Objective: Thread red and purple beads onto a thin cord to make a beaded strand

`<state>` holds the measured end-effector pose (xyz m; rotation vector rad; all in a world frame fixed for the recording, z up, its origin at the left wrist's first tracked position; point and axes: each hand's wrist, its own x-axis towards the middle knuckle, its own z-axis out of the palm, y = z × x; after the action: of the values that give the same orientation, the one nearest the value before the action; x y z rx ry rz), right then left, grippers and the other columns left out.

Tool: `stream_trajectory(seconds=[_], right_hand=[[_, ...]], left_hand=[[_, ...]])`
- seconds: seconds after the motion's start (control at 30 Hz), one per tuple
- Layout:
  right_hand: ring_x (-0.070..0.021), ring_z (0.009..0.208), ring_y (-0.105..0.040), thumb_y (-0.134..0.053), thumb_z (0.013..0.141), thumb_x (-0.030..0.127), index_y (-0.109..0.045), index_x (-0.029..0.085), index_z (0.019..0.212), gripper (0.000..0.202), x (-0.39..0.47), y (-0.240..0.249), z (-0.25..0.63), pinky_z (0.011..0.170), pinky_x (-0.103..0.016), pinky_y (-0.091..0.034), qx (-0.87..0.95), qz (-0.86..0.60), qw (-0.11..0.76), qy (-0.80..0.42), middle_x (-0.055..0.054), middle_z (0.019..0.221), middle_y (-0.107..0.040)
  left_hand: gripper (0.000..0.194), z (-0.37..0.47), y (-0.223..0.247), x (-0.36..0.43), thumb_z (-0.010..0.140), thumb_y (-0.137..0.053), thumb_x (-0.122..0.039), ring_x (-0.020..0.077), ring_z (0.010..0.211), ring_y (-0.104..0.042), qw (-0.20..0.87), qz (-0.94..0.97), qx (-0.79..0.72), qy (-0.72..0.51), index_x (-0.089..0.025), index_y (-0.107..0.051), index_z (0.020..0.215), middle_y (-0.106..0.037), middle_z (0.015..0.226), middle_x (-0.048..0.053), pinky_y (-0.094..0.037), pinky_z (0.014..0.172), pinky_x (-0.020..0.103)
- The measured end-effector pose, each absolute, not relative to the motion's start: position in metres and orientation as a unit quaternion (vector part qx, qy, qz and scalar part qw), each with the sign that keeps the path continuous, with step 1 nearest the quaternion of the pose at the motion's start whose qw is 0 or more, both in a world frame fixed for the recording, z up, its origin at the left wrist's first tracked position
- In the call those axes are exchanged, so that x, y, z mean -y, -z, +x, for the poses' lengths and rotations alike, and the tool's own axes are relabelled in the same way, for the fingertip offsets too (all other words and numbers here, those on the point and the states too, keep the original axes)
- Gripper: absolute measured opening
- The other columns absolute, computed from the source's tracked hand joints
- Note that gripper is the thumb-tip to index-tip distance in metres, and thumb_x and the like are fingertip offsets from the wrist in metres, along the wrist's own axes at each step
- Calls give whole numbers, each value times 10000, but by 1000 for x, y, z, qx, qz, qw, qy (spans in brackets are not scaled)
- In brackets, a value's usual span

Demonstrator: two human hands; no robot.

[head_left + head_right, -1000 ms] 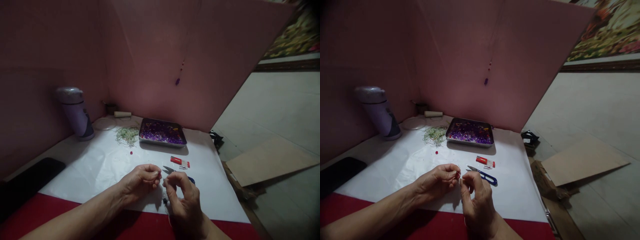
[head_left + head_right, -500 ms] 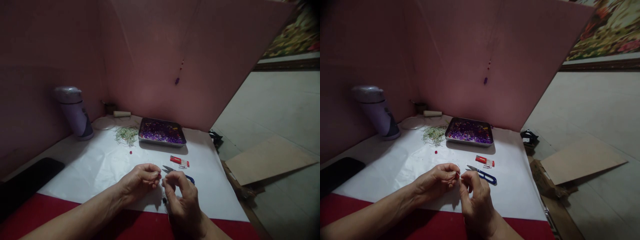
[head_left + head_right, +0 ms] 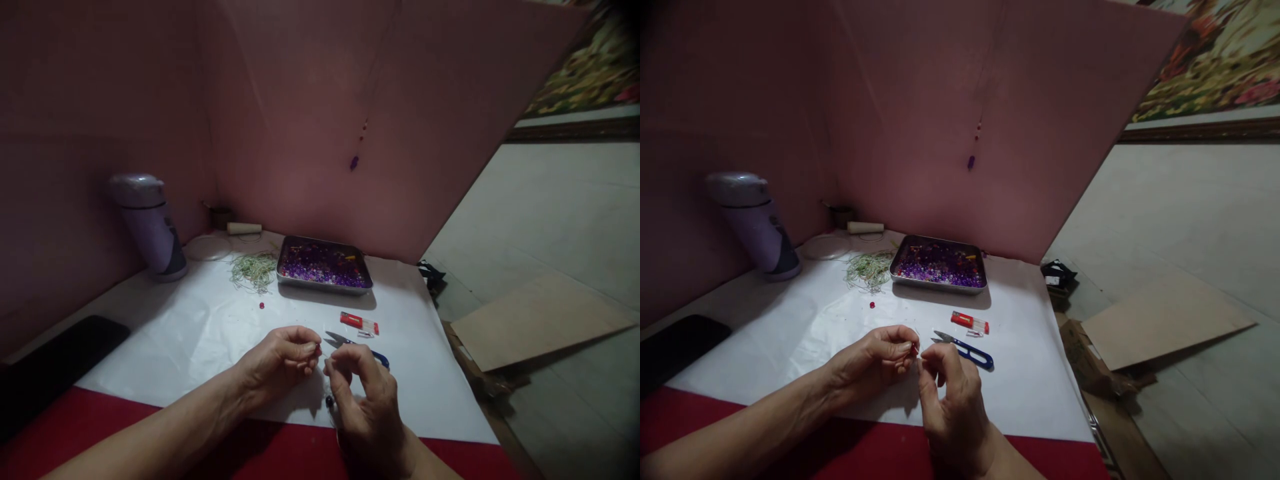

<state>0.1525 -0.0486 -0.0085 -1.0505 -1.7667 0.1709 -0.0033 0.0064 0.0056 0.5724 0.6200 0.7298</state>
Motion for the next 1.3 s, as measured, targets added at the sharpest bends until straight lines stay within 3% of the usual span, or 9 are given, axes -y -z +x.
stream_trajectory(seconds=[0.6,0.83,1.3], right_hand=[[-128,524,-518,-511,829,102,-506,187,878,98,50,8,152,520,-257,-440,733,-437,514,-84,10,643,-549],[-156,669,-643,-553,837,94,-544,183,1071,251,49,10,150,638,-264,-515,702,-450,546,-78,-30,788,-677],[-150,591,-568,-498,866,113,-605,171,828,127,42,8,156,550,-255,-442,742,-444,499,-65,-33,703,-610]], left_hand=[[164,-4,-5,-6,594,-731,-56,76,533,-519,846,270,-298,-350,-96,-654,733,-602,611,21,-367,585,192],[158,-4,0,-8,628,-747,-89,69,524,-531,846,264,-293,-360,-81,-659,758,-599,607,24,-382,574,180],[189,-5,0,-10,612,-741,-60,73,548,-545,848,251,-294,-362,-103,-654,775,-631,663,29,-397,584,184]])
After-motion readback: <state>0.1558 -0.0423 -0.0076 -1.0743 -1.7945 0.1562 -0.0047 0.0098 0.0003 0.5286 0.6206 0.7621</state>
